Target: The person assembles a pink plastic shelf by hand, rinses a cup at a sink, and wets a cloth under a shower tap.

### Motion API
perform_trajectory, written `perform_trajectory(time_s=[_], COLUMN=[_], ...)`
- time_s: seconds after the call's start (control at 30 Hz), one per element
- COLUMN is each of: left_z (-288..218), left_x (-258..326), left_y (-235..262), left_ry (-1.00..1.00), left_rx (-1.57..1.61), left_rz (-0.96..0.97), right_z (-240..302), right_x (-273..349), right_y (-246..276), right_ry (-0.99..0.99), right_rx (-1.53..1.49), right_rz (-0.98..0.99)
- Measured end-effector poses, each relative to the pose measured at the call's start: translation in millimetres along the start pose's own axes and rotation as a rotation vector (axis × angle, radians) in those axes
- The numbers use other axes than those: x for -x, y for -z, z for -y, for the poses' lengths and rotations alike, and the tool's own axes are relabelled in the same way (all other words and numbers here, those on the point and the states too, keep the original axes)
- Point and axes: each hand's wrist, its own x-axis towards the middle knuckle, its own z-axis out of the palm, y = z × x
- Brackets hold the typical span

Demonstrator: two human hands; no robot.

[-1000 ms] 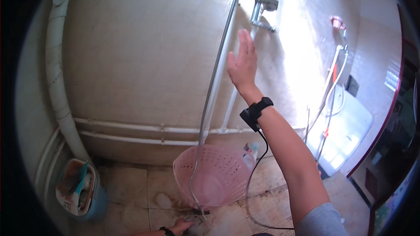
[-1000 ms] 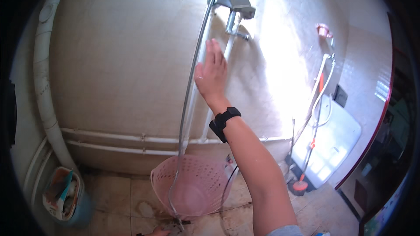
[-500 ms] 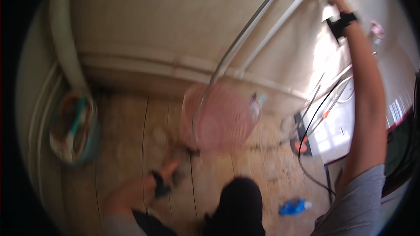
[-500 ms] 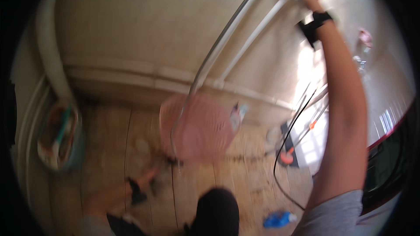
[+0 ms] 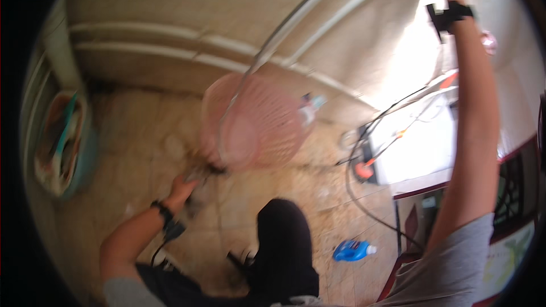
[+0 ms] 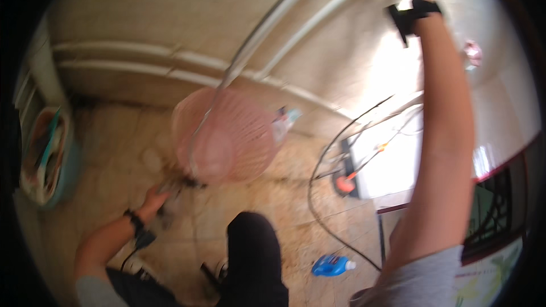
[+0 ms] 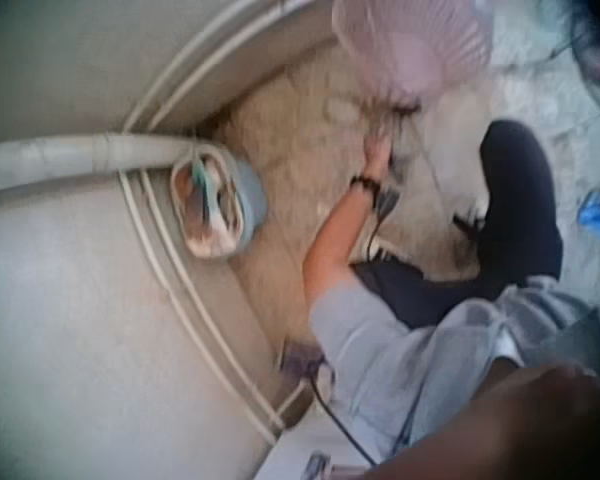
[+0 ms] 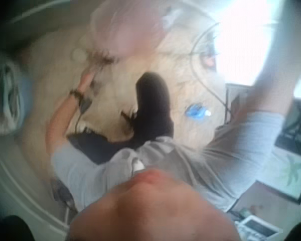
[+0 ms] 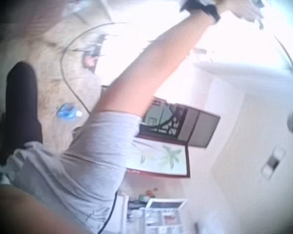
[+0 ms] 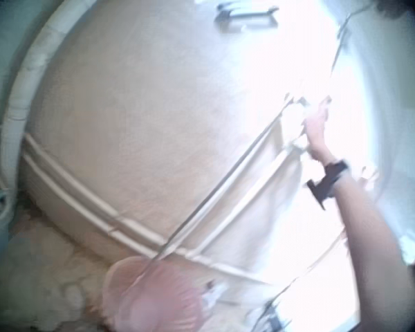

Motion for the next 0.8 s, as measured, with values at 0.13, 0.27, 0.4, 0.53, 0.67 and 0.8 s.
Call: perform_trajectory(time_s=[0.13,0.27,0.4,0.53,0.67,0.8], left_z=[-43.2,-26.8,-12.5,-19.8,-20.2,-19.6], left_x=[2.2,-8.9,-21.5,-17.4,-16.9,-25.8], left_y=[-7.4,-13.5,-18.5,-19.1,-20.1,-22.7], left_ry=[0.212,0.178,0.177,0.131,0.030,0.039], left_rx=[-0.022,-0.052,-0.016,-0.013,-0.063,-0.020], left_rz=[0.122,0.045,0.020,0.020,0.057,0.068], right_z=[-17.1,15.5,25.6,36.2,57.3,66.3], right_x=[17.4,18.3,16.3,15.5,4.9,7.0], right_y=[4.1,11.1,18.1,20.1,25.2,32.4], right_ry=[0.075,-0.027,-0.093,-0.183,-0.131,-0.153], right_rx=[0.166,0.022,-0.101,-0.102,-0.108,-0.061], right_rz=[0.013,0.079,0.068,0.031,-0.106,-0.059])
